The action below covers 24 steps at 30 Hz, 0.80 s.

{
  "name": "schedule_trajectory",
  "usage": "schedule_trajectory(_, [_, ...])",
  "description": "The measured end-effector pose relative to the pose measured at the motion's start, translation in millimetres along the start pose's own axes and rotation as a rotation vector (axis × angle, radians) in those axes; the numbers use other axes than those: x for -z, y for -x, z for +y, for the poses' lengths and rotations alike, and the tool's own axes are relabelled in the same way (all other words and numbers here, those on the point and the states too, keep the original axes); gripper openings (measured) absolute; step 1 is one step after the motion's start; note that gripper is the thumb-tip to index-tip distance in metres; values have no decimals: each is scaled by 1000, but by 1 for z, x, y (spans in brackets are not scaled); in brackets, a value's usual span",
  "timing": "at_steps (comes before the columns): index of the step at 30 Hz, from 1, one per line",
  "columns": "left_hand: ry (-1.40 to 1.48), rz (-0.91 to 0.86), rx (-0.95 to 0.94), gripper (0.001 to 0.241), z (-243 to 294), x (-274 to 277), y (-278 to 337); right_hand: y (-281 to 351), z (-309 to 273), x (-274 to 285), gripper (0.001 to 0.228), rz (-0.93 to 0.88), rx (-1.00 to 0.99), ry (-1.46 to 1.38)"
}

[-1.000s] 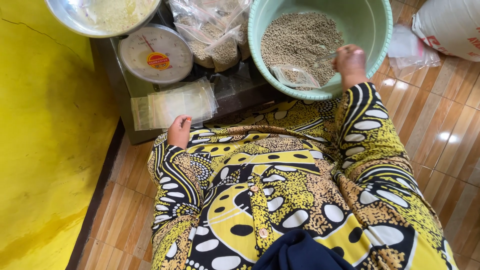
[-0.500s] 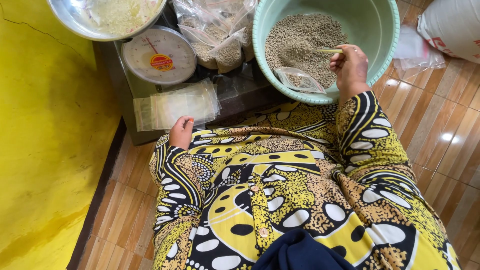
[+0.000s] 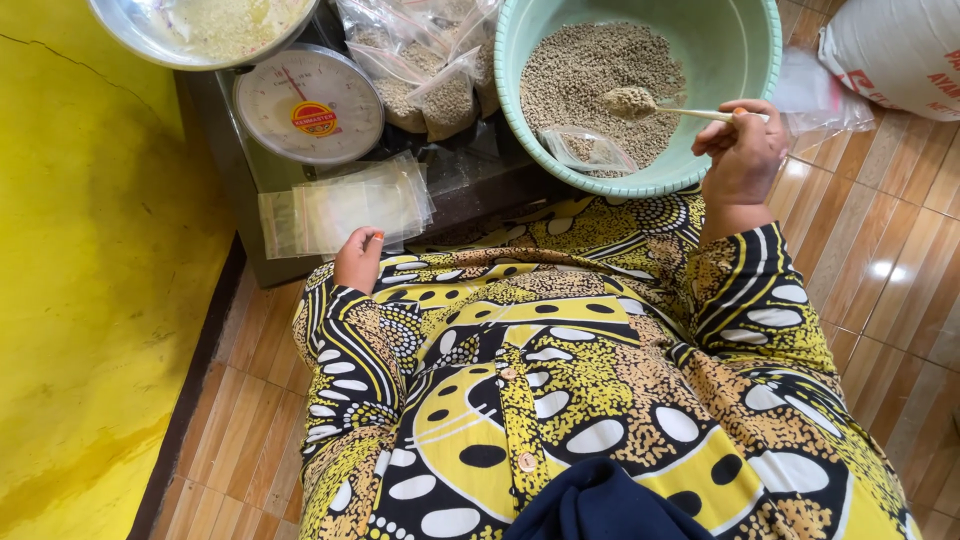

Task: The person scoops birdseed from a plastic basin into small clear plastic bags using a spoon and then places the bags into a metal bowl.

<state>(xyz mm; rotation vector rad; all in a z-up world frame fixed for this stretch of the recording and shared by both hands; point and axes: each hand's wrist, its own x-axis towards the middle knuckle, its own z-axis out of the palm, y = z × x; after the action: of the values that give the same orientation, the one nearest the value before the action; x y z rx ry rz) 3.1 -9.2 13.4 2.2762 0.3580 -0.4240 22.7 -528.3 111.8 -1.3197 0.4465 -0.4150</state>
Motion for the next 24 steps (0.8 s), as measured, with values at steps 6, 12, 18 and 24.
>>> schedule_trajectory(6, [-3,27,-36,25,-16,-6,-6,12,-13,13,20,2,56,-13])
schedule_trajectory(12, [-17,-4,24,26,2,-1,1,31,-38,11,20,-41,58,-16])
schedule_trajectory(18, [-16,7,4,27,-6,-4,-1,46,-47,5,18,-78,-6,-112])
schedule_trajectory(24, [-34,5,-11,27,-10,-6,-3,47,-33,2,17,-108,-34,-105])
